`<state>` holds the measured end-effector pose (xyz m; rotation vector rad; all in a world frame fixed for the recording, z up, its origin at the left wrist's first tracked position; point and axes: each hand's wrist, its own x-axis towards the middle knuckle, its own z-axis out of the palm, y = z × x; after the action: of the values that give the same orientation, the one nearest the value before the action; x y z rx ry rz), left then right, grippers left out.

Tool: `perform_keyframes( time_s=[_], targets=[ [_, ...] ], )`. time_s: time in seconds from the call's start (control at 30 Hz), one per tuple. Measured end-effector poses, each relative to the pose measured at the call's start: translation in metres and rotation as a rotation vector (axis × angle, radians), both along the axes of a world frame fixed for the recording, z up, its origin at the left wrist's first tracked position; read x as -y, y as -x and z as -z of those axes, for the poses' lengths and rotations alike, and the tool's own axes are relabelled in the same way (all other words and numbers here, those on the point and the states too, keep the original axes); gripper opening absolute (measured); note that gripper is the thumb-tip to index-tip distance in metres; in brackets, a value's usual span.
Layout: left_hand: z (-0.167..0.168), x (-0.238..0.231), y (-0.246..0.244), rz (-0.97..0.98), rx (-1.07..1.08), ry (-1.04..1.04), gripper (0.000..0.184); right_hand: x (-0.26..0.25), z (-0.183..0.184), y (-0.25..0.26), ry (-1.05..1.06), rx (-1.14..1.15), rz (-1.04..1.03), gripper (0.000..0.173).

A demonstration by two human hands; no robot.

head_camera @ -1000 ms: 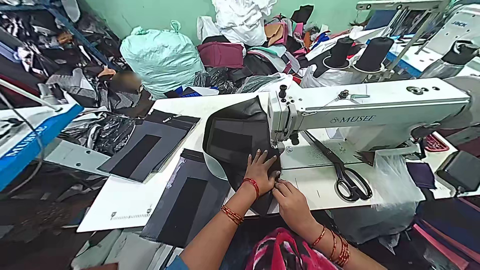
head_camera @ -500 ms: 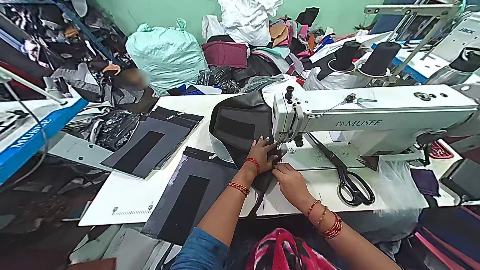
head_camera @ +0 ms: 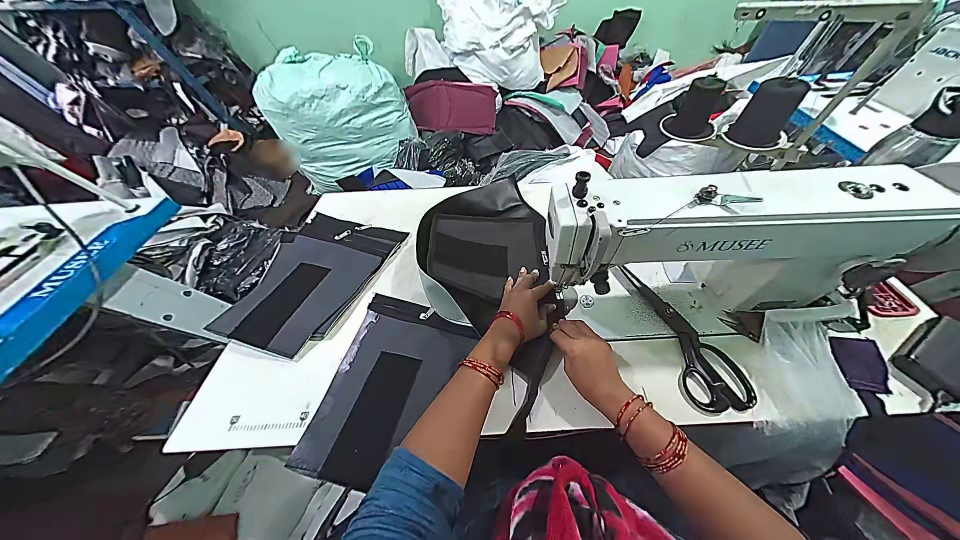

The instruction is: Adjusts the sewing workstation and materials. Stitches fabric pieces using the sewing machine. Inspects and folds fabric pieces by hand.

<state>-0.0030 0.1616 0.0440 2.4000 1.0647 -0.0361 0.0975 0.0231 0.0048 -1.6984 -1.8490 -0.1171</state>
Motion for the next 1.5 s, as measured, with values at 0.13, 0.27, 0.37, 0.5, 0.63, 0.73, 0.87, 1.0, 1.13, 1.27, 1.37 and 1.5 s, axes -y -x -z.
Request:
perform_keyframes(
  time_s=[0.13,0.27,0.37,0.5,0.63,0.73,0.87,1.0,1.13,1.27,1.37,1.5],
  targets=[
    [0.000,-0.001,-0.004,-0.040,0.013,-0.005,0.047,-0.004,-0.006,-0.007,0.050,0.008,-0.028,0.024],
    [0.001,0.004,-0.006,-0.079,0.016,0.004,0.048,-0.002,-0.006,-0.011,0.053,-0.006,-0.039,0.025],
    [0.000,0.007,-0.008,-0.111,0.005,0.002,0.048,-0.003,-0.006,-0.014,0.058,-0.014,-0.045,0.024],
    [0.001,0.004,-0.011,-0.129,-0.002,-0.009,0.048,-0.007,-0.011,-0.022,0.125,-0.024,-0.069,0.024],
    [-0.002,-0.001,-0.015,-0.146,-0.025,0.002,0.048,-0.013,-0.016,-0.028,0.206,-0.038,-0.102,0.025],
    [0.000,-0.002,-0.018,-0.181,-0.020,-0.010,0.050,-0.018,-0.016,-0.032,0.217,-0.062,-0.112,0.026],
    [0.001,0.001,-0.019,-0.185,-0.041,-0.016,0.051,-0.012,-0.018,-0.030,0.307,-0.021,-0.102,0.029],
    [0.003,0.017,-0.004,-0.093,0.063,-0.041,0.044,0.010,-0.003,-0.013,0.046,0.067,-0.073,0.020],
    [0.009,0.037,0.019,0.001,0.073,-0.045,0.051,0.024,0.011,0.000,-0.047,0.079,-0.039,0.023],
    [0.007,0.039,0.017,-0.033,0.081,-0.041,0.051,0.022,0.009,0.003,-0.065,0.055,-0.003,0.022],
    [0.005,0.040,0.010,-0.078,0.042,-0.048,0.052,0.019,0.007,0.000,-0.052,0.029,0.005,0.023],
    [0.004,0.032,-0.003,-0.123,-0.029,-0.043,0.053,0.007,-0.002,-0.012,0.026,-0.016,-0.022,0.022]
  ],
)
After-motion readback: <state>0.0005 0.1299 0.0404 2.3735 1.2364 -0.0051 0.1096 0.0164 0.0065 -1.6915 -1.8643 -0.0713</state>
